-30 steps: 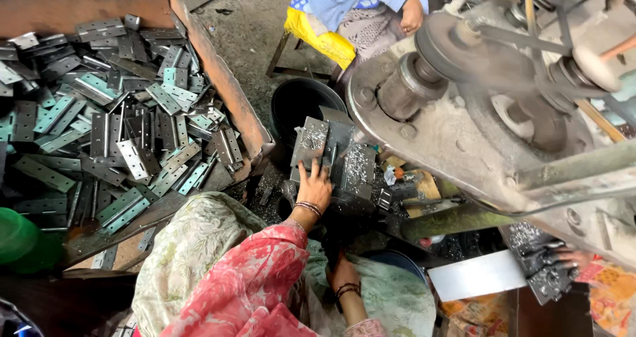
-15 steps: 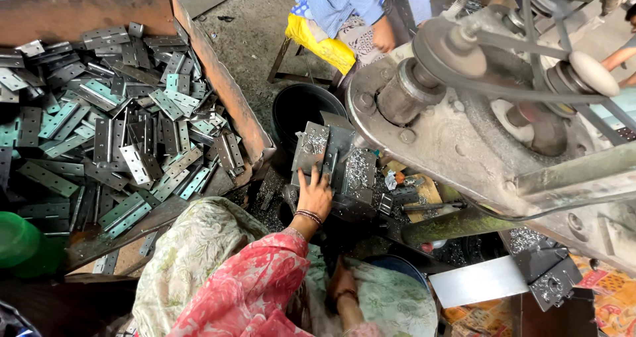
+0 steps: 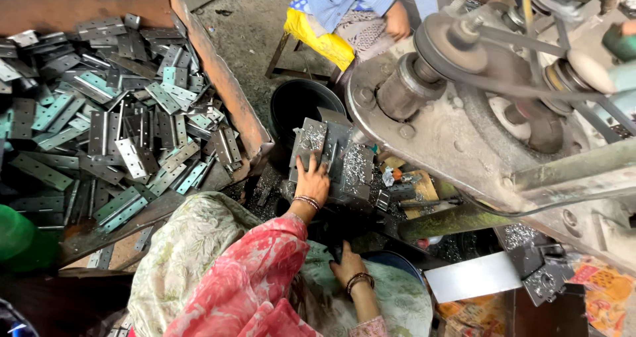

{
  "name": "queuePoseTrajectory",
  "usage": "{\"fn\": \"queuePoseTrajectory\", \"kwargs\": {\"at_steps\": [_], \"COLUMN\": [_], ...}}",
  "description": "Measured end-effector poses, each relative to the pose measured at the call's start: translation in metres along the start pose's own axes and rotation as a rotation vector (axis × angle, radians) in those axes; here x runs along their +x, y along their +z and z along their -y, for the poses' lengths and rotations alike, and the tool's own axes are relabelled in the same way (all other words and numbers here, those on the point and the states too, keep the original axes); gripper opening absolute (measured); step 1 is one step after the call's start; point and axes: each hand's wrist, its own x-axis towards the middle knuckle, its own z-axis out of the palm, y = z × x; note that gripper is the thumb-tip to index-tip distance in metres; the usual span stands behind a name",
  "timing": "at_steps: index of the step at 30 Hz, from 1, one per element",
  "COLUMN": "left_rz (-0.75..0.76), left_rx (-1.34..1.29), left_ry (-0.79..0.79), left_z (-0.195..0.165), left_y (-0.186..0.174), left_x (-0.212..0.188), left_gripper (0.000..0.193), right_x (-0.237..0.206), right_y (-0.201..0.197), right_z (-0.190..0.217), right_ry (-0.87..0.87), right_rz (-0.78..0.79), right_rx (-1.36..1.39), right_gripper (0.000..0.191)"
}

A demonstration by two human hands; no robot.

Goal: The person repeatedly picks rectangular metal pieces from a bin, places them into a press machine, and operates the press with a lever. The person then removes the processed pieces and returns them to the bin. The cycle repeats throughout the clip.

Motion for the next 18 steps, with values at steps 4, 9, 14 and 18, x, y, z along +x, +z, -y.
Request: {"fn": "queuePoseTrajectory", "kwargs": {"at_steps": [4, 9, 14, 18], "left_rz": [-0.012, -0.087, -0.023, 0.050], "left_rx": [-0.030, -0.011, 0.034, 0.037], "left_ry": [-0.002, -0.021, -0.006, -0.014], "left_z": [0.002, 0.003, 0.000, 0.003], "left_y": [0.002, 0.004, -0.005, -0.018], "left_x": [0.008, 0.007, 0.005, 0.011], "left_gripper": [0.037, 0.039, 0.039, 0.038], "right_x": [-0.001, 0.001, 0.003, 0.004], "right_y": [0.020, 0.058, 0.043, 0.012], "right_z": [0.004, 0.012, 0.005, -0.003], "right_ry": [0.039, 0.113, 0.075, 0.027], "right_rz": [-0.084, -0.087, -0.106, -0.021], "right_rx": [0.000, 0.024, 0.048, 0.016], "right_gripper": [0.077, 0.088, 0.089, 0.089]}}
